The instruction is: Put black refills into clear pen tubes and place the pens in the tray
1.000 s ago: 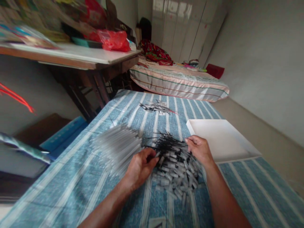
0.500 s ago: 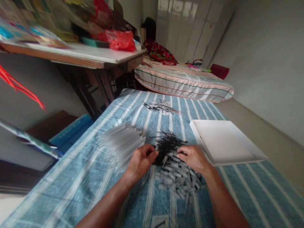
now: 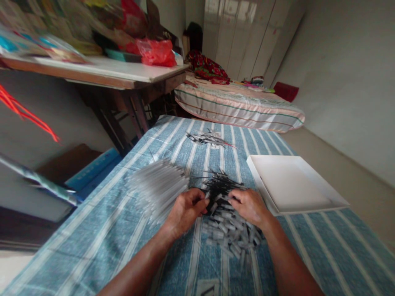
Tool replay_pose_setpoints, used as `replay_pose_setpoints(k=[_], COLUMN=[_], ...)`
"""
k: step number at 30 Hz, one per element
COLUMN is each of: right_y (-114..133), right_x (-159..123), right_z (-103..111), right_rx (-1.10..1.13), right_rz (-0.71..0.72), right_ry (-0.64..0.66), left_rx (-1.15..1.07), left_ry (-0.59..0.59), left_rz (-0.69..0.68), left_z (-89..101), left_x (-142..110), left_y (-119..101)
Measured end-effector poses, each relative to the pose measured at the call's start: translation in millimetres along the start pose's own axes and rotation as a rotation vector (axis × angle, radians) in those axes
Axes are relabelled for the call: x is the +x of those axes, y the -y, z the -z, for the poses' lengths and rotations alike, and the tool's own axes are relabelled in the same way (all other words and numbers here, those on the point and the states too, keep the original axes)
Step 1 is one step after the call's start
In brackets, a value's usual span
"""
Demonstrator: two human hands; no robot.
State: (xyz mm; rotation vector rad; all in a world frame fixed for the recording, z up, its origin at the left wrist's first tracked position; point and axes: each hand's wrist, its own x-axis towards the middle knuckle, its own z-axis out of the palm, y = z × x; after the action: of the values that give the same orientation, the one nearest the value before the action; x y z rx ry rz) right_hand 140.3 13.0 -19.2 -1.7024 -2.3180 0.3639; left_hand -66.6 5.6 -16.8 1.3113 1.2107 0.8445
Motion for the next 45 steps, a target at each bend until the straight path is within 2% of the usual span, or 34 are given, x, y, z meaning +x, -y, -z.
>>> replay_pose_setpoints(k=[4,9,13,17,27,32,35,41,45], right_y=[-3.2,-1.5,0.9,1.7,7.8,3.5,2.7,20.9,37.2], right_x=[-2.4,-5.4,-6.0,-6.0,-6.6,-7.0,-7.2,-9.5,-12.4], right_z=[-1.7,0.4,4.8,7.2,9.0,4.7,3.1,-8.2,-19.6], right_rx=[0.393,0.656,0.684,0.683,0.675,0.748,0.829,0.996,1.013], right_rz=[0.04,0.062,0.155,0.188,0.171,0.086,0.049,0.062,0.071], right_ry=[-0.08,-0.028,-0.061,-0.072,0.001,0.016,-0.004,0.059,0.068], left_rx=[-0.059,0.002,0.061,0.124,0.18,0.13,-0.06,-0.81,-1.016], left_ry=[0.08,0.128,0.159,0.193,0.236,0.212,0.147,-0.071,-0.115], left_rz=[-0.037,-0.115,-0.129,-0.142,-0.167,-0.122,-0.109,-0.093,-0.069], left_z=[-1.0,-1.2,-1.2,-0.7,-0.3,-0.9,-0.7,6.5,11.7], left_x=[-1.3,-4.4,-6.5,-6.7,-7.1,-6.8,-5.6,0.5,4.1], left_y=[0.7,-5.1,-8.3,-6.6,-4.2,-3.4,-5.1,-9.8,-8.4])
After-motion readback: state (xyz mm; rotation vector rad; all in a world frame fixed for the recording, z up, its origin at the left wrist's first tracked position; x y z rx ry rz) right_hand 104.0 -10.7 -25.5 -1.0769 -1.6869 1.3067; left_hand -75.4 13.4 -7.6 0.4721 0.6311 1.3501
